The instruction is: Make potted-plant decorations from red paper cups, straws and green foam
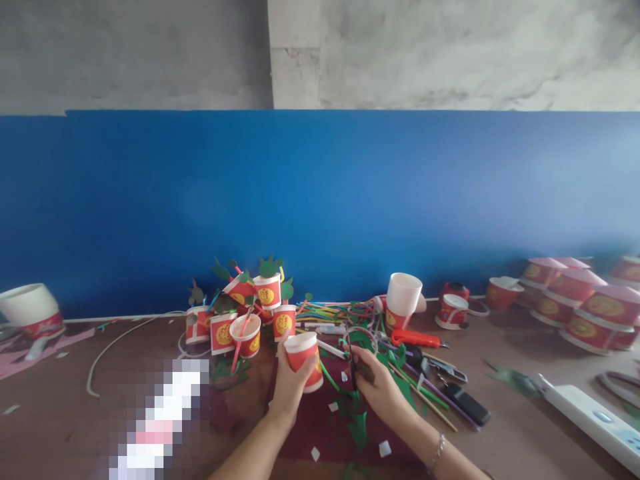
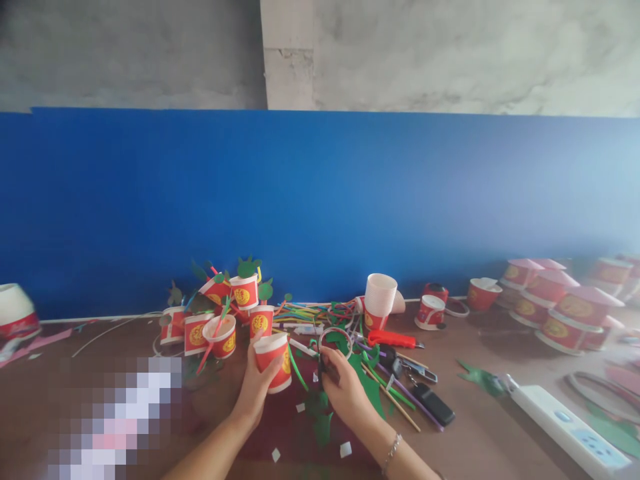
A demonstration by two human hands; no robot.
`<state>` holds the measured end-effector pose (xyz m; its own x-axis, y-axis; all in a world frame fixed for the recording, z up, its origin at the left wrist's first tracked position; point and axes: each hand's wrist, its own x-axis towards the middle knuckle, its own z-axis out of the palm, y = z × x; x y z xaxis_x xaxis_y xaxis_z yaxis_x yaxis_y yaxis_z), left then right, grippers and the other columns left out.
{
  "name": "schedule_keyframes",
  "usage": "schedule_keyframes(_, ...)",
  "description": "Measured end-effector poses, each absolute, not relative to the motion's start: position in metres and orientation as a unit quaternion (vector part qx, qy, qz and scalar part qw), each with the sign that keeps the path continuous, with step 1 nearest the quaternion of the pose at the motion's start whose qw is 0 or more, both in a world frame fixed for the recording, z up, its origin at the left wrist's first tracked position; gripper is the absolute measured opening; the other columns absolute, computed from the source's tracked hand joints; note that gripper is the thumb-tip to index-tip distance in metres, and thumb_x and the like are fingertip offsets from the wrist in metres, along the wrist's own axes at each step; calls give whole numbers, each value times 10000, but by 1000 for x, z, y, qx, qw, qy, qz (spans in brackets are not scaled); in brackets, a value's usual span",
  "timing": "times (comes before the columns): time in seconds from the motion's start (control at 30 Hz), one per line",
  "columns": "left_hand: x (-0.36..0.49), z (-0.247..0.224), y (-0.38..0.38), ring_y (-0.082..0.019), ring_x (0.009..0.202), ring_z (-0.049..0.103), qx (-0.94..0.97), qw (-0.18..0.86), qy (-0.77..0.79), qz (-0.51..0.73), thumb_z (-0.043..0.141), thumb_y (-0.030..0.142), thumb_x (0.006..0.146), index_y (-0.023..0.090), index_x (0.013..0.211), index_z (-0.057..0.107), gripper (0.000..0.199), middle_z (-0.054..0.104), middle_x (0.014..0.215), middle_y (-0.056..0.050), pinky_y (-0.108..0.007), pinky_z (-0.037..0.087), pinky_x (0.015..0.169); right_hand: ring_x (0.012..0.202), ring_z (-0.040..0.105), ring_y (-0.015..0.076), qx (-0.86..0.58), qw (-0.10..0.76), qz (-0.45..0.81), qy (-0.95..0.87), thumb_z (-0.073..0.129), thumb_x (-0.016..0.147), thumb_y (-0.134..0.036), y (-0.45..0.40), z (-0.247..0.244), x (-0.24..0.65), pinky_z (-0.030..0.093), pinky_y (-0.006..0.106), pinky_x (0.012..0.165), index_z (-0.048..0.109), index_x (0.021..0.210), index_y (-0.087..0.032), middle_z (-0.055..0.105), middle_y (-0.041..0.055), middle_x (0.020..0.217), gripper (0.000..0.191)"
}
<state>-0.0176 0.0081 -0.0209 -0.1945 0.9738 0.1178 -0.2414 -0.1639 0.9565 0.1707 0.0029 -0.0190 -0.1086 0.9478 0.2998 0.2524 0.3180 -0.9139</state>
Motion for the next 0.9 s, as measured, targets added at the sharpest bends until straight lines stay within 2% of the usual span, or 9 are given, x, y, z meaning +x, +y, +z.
schedule_keyframes(0.2, -16, -19, 6, -259, 1091, 553, 477, 374, 458, 650, 717, 317, 648, 223, 1246, 402, 683, 566, 1179, -93, -388, 418, 942, 682, 525, 128, -438, 492, 477, -582, 644, 751, -417, -10, 3, 167, 439, 219, 582, 547, 989, -199, 535, -9, 741, 336)
schedule_keyframes(0.27, -15, -19, 5, -256, 1065, 563, 490, 348, 458, 655, 709, 299, 654, 221, 1197, 441, 611, 582, 1134, -85, -392, 423, 931, 607, 499, 115, -420, 465, 534, -568, 581, 802, -472, -17, 11, 168, 376, 192, 489, 540, 955, -199, 524, -22, 662, 316)
schedule_keyframes(0.37, -15, -20, 6, -249, 1036, 566, 514, 303, 455, 661, 680, 269, 687, 210, 1061, 518, 411, 577, 1092, -85, -402, 419, 931, 514, 461, 94, -383, 436, 591, -560, 550, 817, -501, -22, 15, 170, 313, 181, 448, 550, 900, -179, 517, -31, 570, 332)
schedule_keyframes(0.47, -17, -21, 9, -263, 1081, 535, 535, 277, 441, 665, 662, 268, 705, 188, 792, 564, 153, 517, 1181, -106, -384, 430, 920, 473, 475, 75, -351, 410, 637, -550, 576, 780, -515, -23, 13, 172, 280, 172, 409, 572, 838, -162, 555, -15, 629, 358)
schedule_keyframes(0.57, -18, -20, 10, -273, 1108, 522, 537, 291, 430, 665, 663, 289, 708, 177, 660, 541, 172, 445, 1304, -113, -350, 451, 886, 450, 533, 63, -293, 350, 714, -531, 635, 713, -496, -22, 12, 174, 260, 153, 352, 558, 783, -146, 617, 32, 812, 365)
schedule_keyframes(0.63, -19, -19, 9, -265, 1082, 536, 532, 290, 436, 665, 674, 298, 701, 179, 670, 564, 164, 478, 1285, -110, -342, 451, 877, 493, 608, 95, -257, 308, 750, -526, 681, 683, -432, -22, 13, 175, 285, 140, 344, 548, 817, -140, 640, 61, 862, 348)
schedule_keyframes(0.73, -20, -17, 7, -255, 972, 584, 521, 303, 449, 660, 688, 325, 689, 192, 761, 621, 165, 616, 1066, -98, -343, 461, 841, 565, 668, 137, -220, 270, 783, -516, 723, 665, -347, -24, 15, 175, 323, 124, 364, 537, 965, -136, 657, 66, 829, 412)
schedule_keyframes(0.83, -22, -15, 5, -245, 837, 615, 525, 318, 460, 642, 658, 369, 725, 193, 828, 641, 205, 650, 845, -70, -339, 475, 778, 547, 670, 135, -195, 258, 802, -501, 716, 681, -369, -24, 13, 175, 341, 118, 372, 538, 1010, -126, 650, 47, 775, 446)
schedule_keyframes(0.9, -23, -14, 4, -245, 851, 609, 523, 280, 474, 651, 626, 373, 759, 197, 878, 635, 212, 640, 861, -70, -345, 469, 790, 514, 665, 129, -196, 250, 809, -495, 656, 738, -426, -22, 9, 175, 338, 115, 348, 550, 981, -119, 654, 45, 746, 405)
